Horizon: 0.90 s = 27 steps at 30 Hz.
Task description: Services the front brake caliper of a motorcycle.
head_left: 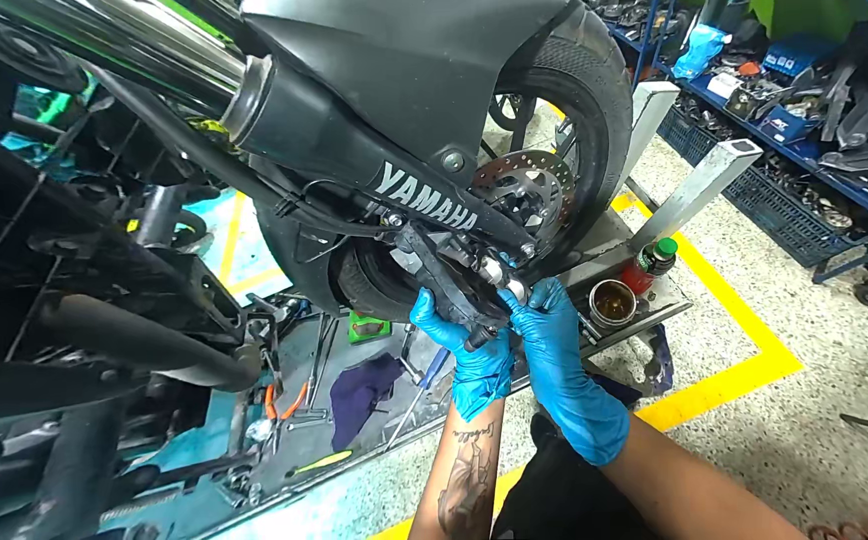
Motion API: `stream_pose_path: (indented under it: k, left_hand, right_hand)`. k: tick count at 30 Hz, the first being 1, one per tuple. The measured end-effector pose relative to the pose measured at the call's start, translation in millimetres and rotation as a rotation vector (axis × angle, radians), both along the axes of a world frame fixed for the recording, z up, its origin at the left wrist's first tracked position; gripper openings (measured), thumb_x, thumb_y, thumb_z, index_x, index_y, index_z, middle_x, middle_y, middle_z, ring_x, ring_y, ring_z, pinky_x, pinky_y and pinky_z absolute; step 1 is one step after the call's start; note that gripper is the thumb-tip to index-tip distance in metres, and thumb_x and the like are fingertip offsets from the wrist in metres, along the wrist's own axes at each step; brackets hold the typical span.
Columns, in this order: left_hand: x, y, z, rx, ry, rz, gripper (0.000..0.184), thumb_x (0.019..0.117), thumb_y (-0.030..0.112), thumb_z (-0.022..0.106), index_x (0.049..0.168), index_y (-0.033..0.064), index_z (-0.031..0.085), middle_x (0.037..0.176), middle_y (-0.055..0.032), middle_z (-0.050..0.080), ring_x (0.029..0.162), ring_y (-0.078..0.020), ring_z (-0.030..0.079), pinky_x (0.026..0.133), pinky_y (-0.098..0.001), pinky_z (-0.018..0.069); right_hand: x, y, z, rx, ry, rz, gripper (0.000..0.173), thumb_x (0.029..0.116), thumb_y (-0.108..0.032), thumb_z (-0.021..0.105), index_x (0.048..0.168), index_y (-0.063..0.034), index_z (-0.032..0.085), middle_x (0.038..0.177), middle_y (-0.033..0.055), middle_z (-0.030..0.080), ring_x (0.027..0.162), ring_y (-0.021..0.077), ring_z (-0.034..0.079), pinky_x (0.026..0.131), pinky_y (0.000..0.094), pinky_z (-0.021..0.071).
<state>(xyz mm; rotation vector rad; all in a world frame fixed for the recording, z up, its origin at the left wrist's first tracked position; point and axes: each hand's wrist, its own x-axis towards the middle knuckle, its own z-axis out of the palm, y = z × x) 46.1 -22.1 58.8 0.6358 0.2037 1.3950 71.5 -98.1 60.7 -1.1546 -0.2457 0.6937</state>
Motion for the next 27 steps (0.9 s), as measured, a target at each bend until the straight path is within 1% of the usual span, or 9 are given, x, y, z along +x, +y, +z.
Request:
stream_pose_path:
  k: [5,7,10,14,16,18,20,23,27]
  left_hand:
    - [-5,-3,-4,0.048,0.026,-0.027,0.033,0.0962,0.048,0.056,0.112,0.0199,0.065,0.102,0.0025,0.071,0.096,-0.0092,0.07,0.08,-0.0327,0.0607]
    - [-6,-1,-6,0.035,0.025,-0.053,0.039,0.0944,0.052,0.058,0.115,0.0197,0.065,0.105,0.0004,0.071,0.098,-0.0123,0.07,0.081,-0.0355,0.0607]
    - [-9,-1,-13,0.005,-0.034,-0.175,0.054,0.0975,0.059,0.048,0.13,0.0177,0.058,0.121,-0.0077,0.066,0.113,-0.0223,0.065,0.091,-0.0469,0.057]
    - [-5,-12,10,-0.051,0.043,-0.071,0.047,0.1033,0.056,0.035,0.125,0.0228,0.06,0.113,-0.0016,0.07,0.106,-0.0167,0.069,0.086,-0.0407,0.0603]
    - [-8,-9,-3,-0.051,0.003,-0.129,0.052,0.1004,0.059,0.041,0.134,0.0219,0.057,0.124,-0.006,0.065,0.116,-0.0219,0.064,0.094,-0.0475,0.0556]
    - [-7,-7,-8,-0.034,-0.011,-0.14,0.054,0.0992,0.059,0.043,0.137,0.022,0.055,0.13,-0.0068,0.063,0.122,-0.0231,0.061,0.097,-0.0497,0.0537]
    - [-7,-8,-7,-0.018,-0.017,-0.141,0.052,0.0997,0.057,0.043,0.136,0.0218,0.055,0.129,-0.0049,0.063,0.122,-0.0204,0.061,0.098,-0.0476,0.0534]
    - [-4,-16,10,-0.001,0.037,-0.042,0.039,0.104,0.048,0.04,0.127,0.0239,0.059,0.118,0.0019,0.067,0.112,-0.0114,0.065,0.09,-0.0369,0.0582]
    - [-1,-18,12,0.014,0.093,0.017,0.038,0.1041,0.049,0.04,0.126,0.0242,0.059,0.116,0.003,0.068,0.11,-0.01,0.065,0.09,-0.0348,0.0574]
  right_hand:
    - [0,13,-5,0.135,-0.047,-0.082,0.035,0.0831,0.005,0.075,0.079,-0.014,0.045,0.069,-0.0021,0.05,0.053,0.0036,0.045,0.049,0.0175,0.0423]
    - [0,13,-4,0.156,-0.064,-0.073,0.034,0.0845,0.005,0.073,0.08,-0.0138,0.045,0.07,-0.002,0.049,0.054,0.0044,0.046,0.05,0.0186,0.0446]
    - [1,0,2,0.17,-0.122,0.003,0.03,0.0887,-0.003,0.074,0.083,-0.014,0.046,0.071,0.0007,0.049,0.056,0.0067,0.046,0.05,0.0202,0.0425]
    - [2,-5,7,0.154,-0.197,0.022,0.028,0.0913,-0.007,0.074,0.087,-0.0149,0.048,0.077,0.0002,0.05,0.063,0.0064,0.047,0.054,0.0197,0.0433]
    - [-2,-3,10,0.118,-0.159,-0.005,0.026,0.0915,-0.009,0.075,0.1,-0.0145,0.051,0.086,0.0013,0.056,0.07,0.0075,0.055,0.06,0.0229,0.0497]
    - [-1,-2,13,0.113,-0.138,0.021,0.041,0.093,-0.011,0.074,0.129,-0.0167,0.054,0.115,0.0015,0.063,0.098,0.0093,0.064,0.081,0.0274,0.0569]
    - [4,-3,14,0.098,-0.171,0.062,0.055,0.0935,-0.009,0.072,0.144,-0.0176,0.052,0.135,0.0018,0.061,0.114,0.0121,0.063,0.091,0.0309,0.0563]
    - [10,-2,14,0.078,-0.263,0.093,0.044,0.0932,-0.006,0.072,0.135,-0.0107,0.059,0.133,0.0028,0.064,0.116,0.0096,0.063,0.094,0.0281,0.0562]
    - [12,17,12,0.062,-0.294,0.009,0.034,0.0877,0.0,0.071,0.118,-0.0025,0.056,0.117,0.0071,0.065,0.109,0.0065,0.064,0.094,0.0226,0.0543]
